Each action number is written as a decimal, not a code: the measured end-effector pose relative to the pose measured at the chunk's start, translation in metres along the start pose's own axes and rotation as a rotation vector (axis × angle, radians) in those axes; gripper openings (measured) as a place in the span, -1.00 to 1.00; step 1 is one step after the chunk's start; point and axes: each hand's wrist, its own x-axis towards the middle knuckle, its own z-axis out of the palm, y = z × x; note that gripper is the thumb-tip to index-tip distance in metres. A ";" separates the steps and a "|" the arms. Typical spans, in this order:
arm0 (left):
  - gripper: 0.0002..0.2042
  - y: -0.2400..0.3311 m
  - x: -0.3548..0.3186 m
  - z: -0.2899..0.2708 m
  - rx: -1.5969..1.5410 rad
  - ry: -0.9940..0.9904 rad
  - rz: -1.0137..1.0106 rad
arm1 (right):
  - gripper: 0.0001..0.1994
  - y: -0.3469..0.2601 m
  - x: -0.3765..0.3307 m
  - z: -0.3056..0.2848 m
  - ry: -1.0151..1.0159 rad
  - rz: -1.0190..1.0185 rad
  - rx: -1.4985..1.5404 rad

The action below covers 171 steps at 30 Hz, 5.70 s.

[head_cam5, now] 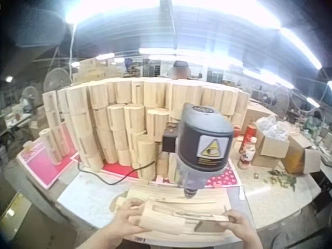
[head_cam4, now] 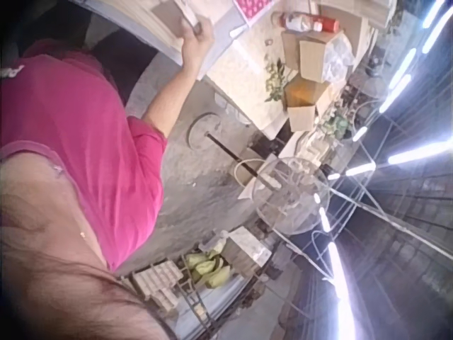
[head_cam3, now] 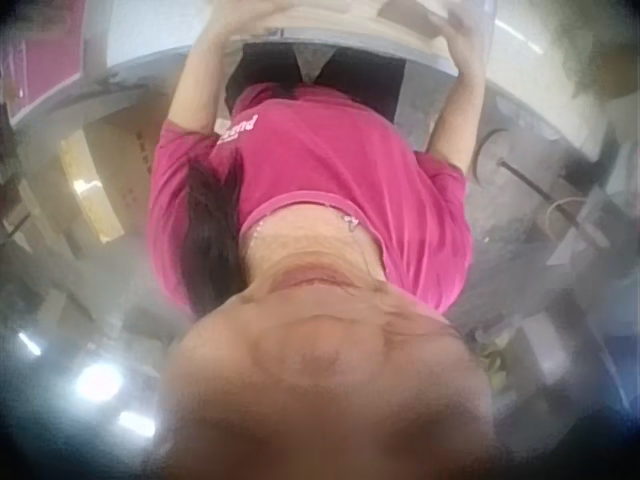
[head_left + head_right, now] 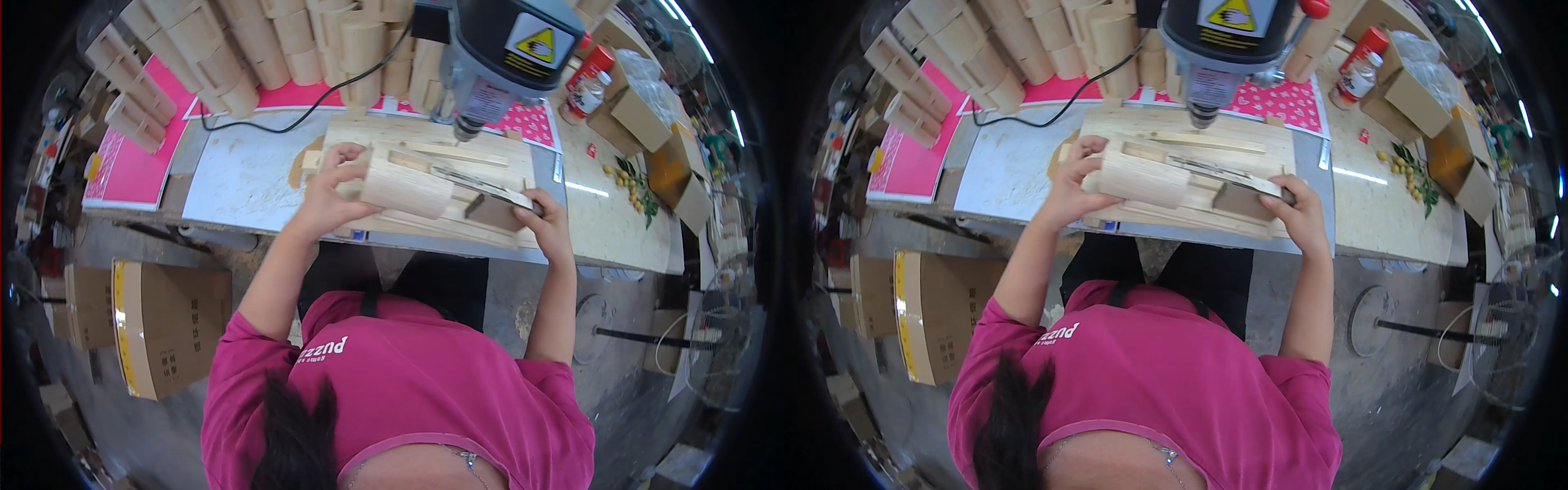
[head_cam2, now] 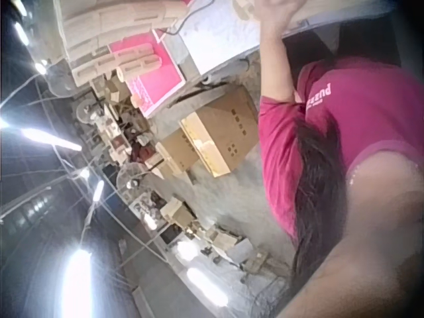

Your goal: Using a drill press to create holes in wooden cylindrical components for furniture manufacturing.

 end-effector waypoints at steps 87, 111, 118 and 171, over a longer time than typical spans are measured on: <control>-0.54 -0.045 0.010 0.051 0.316 -0.049 0.049 | -0.51 0.013 0.057 0.029 0.105 -0.140 0.099; -0.66 -0.043 0.013 0.045 0.327 -0.112 0.082 | -0.85 -0.136 0.031 0.020 0.634 -0.566 -0.754; -0.68 -0.039 0.016 0.045 0.320 -0.135 0.058 | -0.82 -0.052 0.032 0.058 0.636 -0.596 -0.426; -0.56 -0.020 0.018 0.085 0.337 -0.079 -0.050 | -0.83 -0.155 0.092 -0.002 0.662 -0.698 -0.293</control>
